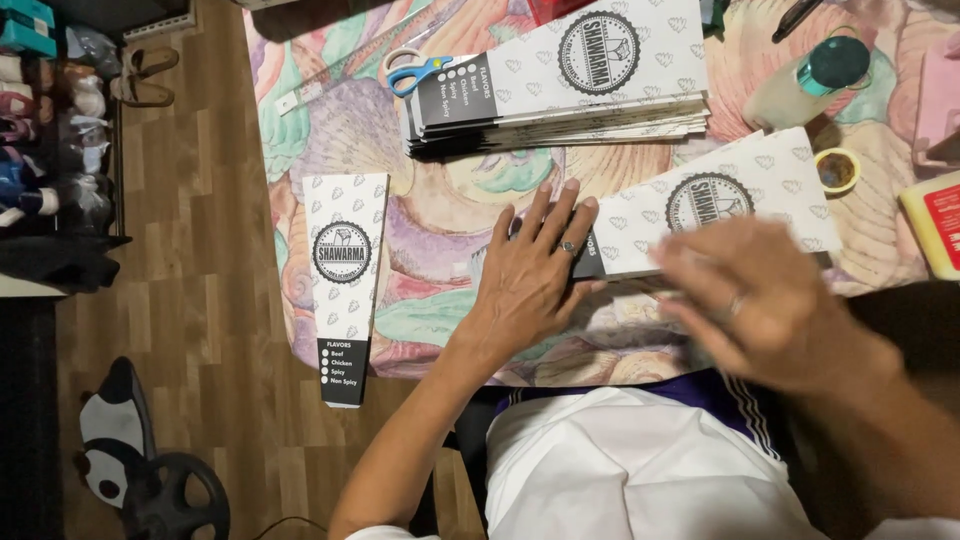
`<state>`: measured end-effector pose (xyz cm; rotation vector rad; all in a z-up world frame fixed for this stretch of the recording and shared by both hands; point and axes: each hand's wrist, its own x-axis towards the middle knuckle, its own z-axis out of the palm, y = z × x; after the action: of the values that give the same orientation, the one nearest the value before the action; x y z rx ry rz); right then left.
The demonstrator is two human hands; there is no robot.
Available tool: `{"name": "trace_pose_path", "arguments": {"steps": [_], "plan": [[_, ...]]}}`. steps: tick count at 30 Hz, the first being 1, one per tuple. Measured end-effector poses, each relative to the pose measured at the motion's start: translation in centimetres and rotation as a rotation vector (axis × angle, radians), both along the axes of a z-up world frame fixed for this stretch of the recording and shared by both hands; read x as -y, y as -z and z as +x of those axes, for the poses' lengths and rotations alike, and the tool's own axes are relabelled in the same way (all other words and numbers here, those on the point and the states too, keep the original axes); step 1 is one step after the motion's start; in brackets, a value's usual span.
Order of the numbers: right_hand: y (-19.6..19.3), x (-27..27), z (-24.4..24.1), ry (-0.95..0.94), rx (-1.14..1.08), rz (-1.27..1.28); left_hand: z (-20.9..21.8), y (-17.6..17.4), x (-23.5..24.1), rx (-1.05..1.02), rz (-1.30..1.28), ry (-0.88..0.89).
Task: Folding and stacking paper shawarma wrappers on a table
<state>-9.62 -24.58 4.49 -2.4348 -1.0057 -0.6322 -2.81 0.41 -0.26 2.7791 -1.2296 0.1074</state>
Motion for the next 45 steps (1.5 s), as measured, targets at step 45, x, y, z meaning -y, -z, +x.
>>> {"name": "trace_pose_path", "arguments": {"steps": [45], "plan": [[0.5, 3.5, -3.6, 0.476, 0.081, -0.232, 0.6, -1.9, 0.4, -0.152, 0.084, 0.0]]}}
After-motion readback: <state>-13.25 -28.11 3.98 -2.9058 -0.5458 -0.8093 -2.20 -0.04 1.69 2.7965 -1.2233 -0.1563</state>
